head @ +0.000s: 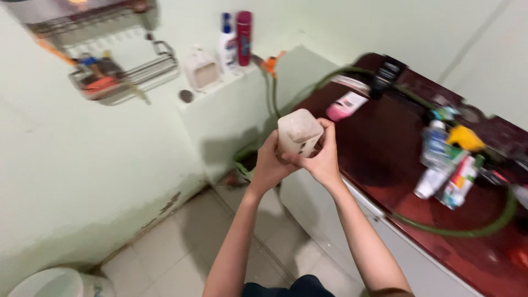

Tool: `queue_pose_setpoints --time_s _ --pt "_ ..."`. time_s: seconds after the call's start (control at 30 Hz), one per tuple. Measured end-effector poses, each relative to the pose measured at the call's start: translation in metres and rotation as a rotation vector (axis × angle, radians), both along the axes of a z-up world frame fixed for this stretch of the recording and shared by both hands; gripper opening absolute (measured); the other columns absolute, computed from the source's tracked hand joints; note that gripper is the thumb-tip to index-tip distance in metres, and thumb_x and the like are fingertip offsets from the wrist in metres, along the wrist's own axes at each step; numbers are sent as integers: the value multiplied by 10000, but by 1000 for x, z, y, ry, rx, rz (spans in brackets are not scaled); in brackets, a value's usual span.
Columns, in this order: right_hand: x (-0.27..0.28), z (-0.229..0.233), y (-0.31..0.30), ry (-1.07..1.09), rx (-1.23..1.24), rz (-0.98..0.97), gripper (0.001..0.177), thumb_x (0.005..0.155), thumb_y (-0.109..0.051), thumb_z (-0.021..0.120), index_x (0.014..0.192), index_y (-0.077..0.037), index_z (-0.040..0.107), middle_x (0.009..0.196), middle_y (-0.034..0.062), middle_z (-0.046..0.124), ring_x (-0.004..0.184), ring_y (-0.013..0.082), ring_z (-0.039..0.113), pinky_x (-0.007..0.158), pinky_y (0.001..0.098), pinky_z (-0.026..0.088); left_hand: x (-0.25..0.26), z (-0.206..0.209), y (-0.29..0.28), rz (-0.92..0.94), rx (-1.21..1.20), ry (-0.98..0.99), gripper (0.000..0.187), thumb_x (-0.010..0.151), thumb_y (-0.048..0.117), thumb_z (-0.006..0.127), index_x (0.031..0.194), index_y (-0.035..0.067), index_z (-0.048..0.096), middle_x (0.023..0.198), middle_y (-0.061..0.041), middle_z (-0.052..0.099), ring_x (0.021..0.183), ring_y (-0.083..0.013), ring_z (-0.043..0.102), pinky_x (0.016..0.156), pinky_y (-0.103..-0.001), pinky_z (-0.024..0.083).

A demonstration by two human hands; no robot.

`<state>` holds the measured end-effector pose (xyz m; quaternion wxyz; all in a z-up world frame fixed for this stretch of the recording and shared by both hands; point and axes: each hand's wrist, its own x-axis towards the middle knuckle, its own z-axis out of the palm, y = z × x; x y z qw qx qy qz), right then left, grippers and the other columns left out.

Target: The person organizes bathroom items by moving them from a cluttered countertop onto a wall-mounted wire rack. They place a soap dish, small bottles, a pump bottle, a sachet, a cup, toothpaste, and toothbrushes onto the rack shelves.

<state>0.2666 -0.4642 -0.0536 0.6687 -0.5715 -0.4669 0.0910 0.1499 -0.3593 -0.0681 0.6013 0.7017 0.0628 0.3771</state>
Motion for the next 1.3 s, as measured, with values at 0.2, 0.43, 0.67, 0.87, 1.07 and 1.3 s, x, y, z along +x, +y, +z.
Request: queue_pose_setpoints --time_s 0.2,0.43,0.67,0.87,1.07,1.3 --pt "-38 8 91 2 -198 167 993 600 -142 926 1448 -112 409 1332 42 604 1221 188 606 831 358 583 -69 7 80 100 -73 25 721 701 54 882 1326 33 523 1218 -96 668 1109 -211 672 891 -373 586" --pt "-99 16 200 -166 -226 220 998 676 -122 952 1503 -134 393 1388 64 591 1211 214 623 848 369 572 -137 5 175 205 6 -30 704 765 0 822 1397 22 514 1284 -130 680 1186 -237 677 963 -393 589" --pt "-151 55 290 -171 -52 382 1175 691 -182 946 1595 -148 196 1454 114 524 1295 252 615 832 390 639 -196 41 265 225 153 -74 758 809 -6 826 1469 38 456 1365 -107 627 1254 -208 639 994 -362 598" --pt "-147 120 362 -537 177 410 1073 807 -241 1001 1619 -165 304 1580 149 488 1446 302 550 1131 420 548 -217 108 335 84 202 -100 847 812 42 889 1502 31 398 1450 -116 581 1351 -234 594 1153 -395 516" --pt "-123 187 448 -633 349 500 934 858 -227 998 1501 -22 354 1539 173 497 1408 308 565 1095 429 530 -208 173 400 368 463 -82 834 792 84 932 1456 12 434 1415 -149 643 1360 -253 623 1188 -396 498" --pt "-98 236 537 -585 359 676 751 908 -195 977 1400 45 464 1330 131 664 1229 221 696 1025 364 601 -197 224 484 602 616 -21 816 727 140 935 1394 -1 485 1235 -141 737 1154 -276 743 1000 -385 605"
